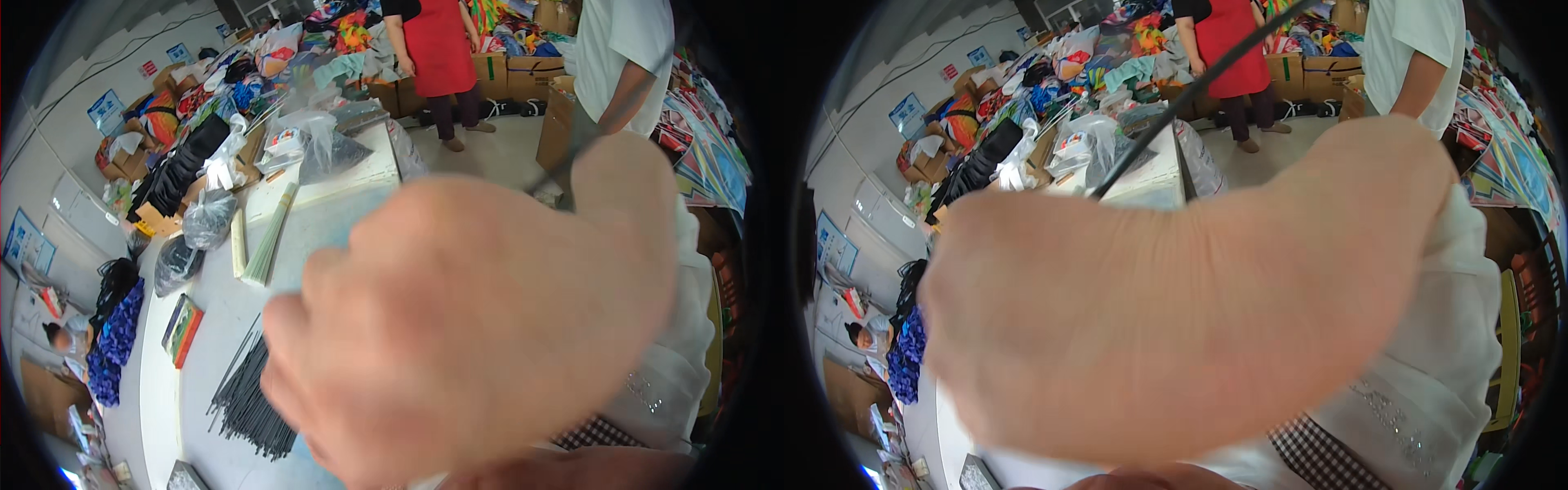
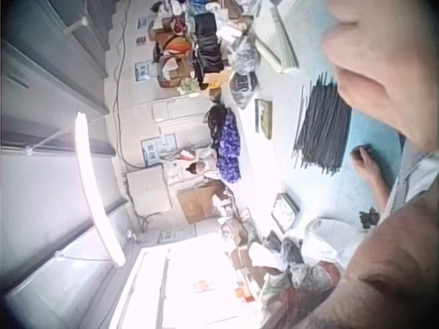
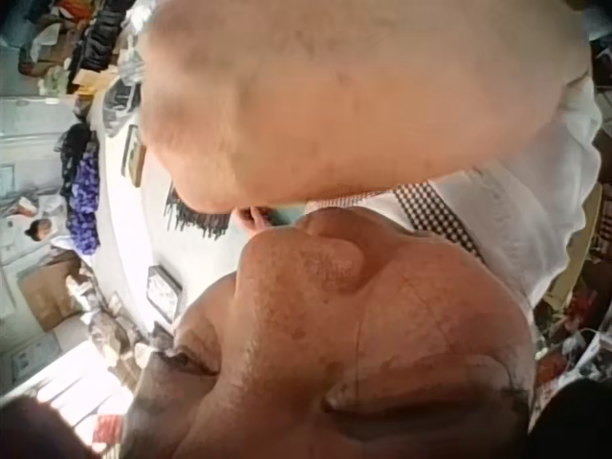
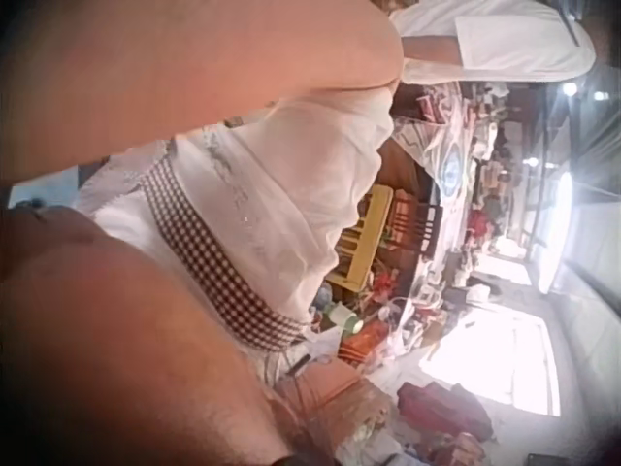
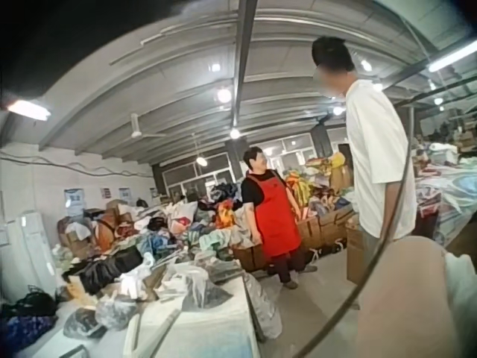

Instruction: The person attaches small caps onto the ends of thin rods by hand and places the finished rods into a pile on the table.

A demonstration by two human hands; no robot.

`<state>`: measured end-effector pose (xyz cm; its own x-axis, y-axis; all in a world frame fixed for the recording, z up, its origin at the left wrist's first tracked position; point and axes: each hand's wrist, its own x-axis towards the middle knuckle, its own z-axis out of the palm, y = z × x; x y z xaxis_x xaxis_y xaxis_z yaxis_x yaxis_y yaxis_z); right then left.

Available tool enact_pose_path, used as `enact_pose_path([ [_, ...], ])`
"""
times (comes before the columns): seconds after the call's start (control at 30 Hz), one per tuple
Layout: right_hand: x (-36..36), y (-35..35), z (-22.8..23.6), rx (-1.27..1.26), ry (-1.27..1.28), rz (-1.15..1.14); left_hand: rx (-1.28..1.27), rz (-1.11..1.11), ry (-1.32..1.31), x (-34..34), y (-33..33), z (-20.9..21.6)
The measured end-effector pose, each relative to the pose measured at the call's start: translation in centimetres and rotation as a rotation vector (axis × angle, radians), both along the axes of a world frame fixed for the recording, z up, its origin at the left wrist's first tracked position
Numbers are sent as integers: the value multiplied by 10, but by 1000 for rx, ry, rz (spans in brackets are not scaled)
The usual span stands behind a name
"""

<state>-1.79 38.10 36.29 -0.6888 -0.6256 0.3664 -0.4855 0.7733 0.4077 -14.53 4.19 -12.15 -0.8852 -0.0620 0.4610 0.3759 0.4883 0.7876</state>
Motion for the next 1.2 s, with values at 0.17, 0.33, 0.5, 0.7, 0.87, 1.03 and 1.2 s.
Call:
enact_pose_path([
  [0.17,-53,-79,0,194,-139,177,-155,-73,-536,15,48,117],
  [0.33,-44,-75,4,416,-262,327,254,-275,-421,38,53,135],
  [0.5,-10,-58,22,644,-388,398,68,-278,-432,27,20,103],
  [0.7,-111,-17,-181,-283,-336,84,-65,-192,-443,0,3,60],
  [0.87,-112,3,-306,-641,-365,131,-76,-161,-504,7,14,81],
  [1.03,-114,34,-373,-766,-337,58,-33,-111,-485,2,19,92],
  [1.2,-115,54,-397,-848,-336,-130,-54,-102,-444,8,30,98],
])
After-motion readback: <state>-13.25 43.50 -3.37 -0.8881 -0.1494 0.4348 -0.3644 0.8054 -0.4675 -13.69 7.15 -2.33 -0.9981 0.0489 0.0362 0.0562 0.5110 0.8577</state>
